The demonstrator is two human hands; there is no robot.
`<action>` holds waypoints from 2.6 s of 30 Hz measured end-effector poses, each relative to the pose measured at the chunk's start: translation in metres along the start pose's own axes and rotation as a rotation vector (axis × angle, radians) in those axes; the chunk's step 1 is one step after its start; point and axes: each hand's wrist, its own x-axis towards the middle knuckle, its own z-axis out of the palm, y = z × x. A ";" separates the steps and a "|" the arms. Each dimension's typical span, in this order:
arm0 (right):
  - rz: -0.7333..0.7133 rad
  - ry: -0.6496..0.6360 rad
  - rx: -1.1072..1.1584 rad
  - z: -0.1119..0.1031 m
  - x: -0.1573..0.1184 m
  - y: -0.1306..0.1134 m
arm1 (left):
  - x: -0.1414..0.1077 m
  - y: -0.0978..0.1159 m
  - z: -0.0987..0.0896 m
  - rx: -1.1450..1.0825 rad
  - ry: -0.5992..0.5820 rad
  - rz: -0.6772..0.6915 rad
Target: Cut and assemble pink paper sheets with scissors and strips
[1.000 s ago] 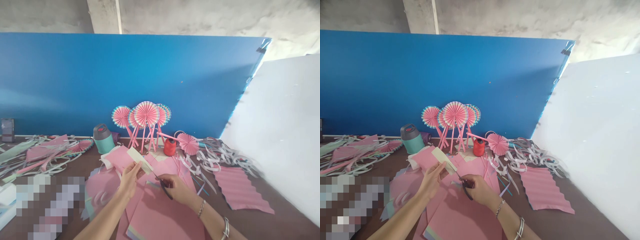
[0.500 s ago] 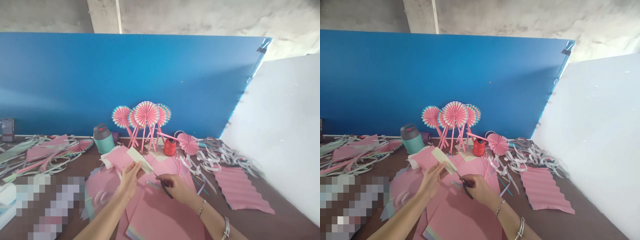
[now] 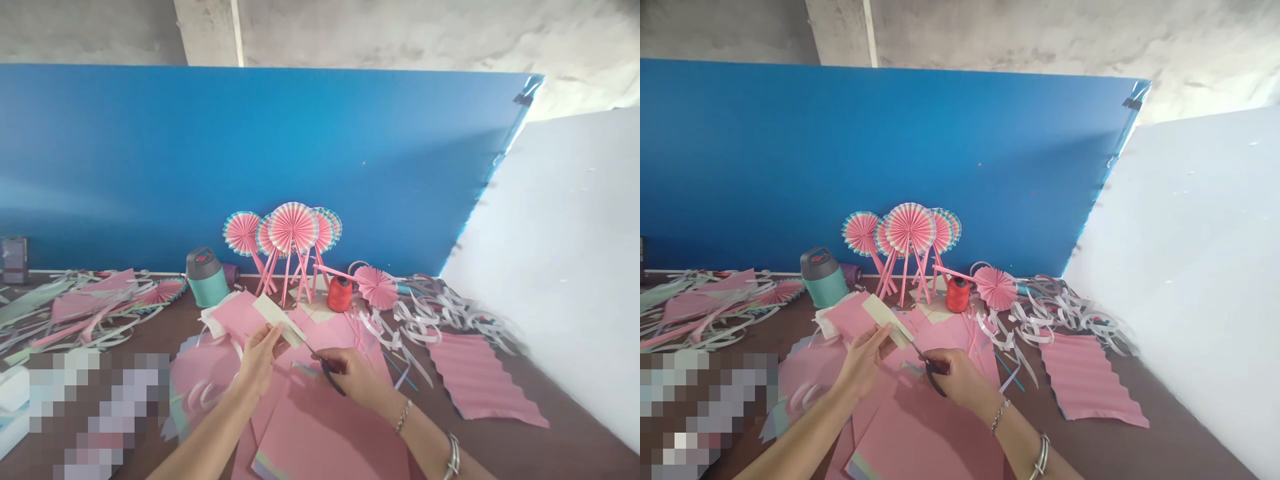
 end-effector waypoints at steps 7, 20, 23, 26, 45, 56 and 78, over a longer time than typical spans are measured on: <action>-0.008 -0.001 0.018 0.001 0.000 0.004 | -0.002 0.003 0.002 -0.004 0.005 -0.014; -0.012 0.003 -0.021 0.001 0.001 0.009 | -0.002 0.003 0.002 0.004 0.030 -0.036; 0.005 -0.003 -0.012 0.000 0.001 0.008 | -0.003 0.002 0.002 0.027 0.018 -0.026; 0.017 -0.007 -0.008 0.000 0.001 0.006 | -0.003 0.001 0.002 0.041 -0.023 -0.024; -0.015 0.017 0.052 0.003 0.001 0.001 | -0.009 0.000 0.007 0.076 -0.129 -0.092; -0.027 0.027 0.042 0.005 0.002 0.005 | -0.009 0.001 0.008 0.054 -0.126 -0.105; 0.007 0.020 0.075 0.006 0.003 0.009 | -0.005 -0.001 0.001 0.061 -0.027 -0.068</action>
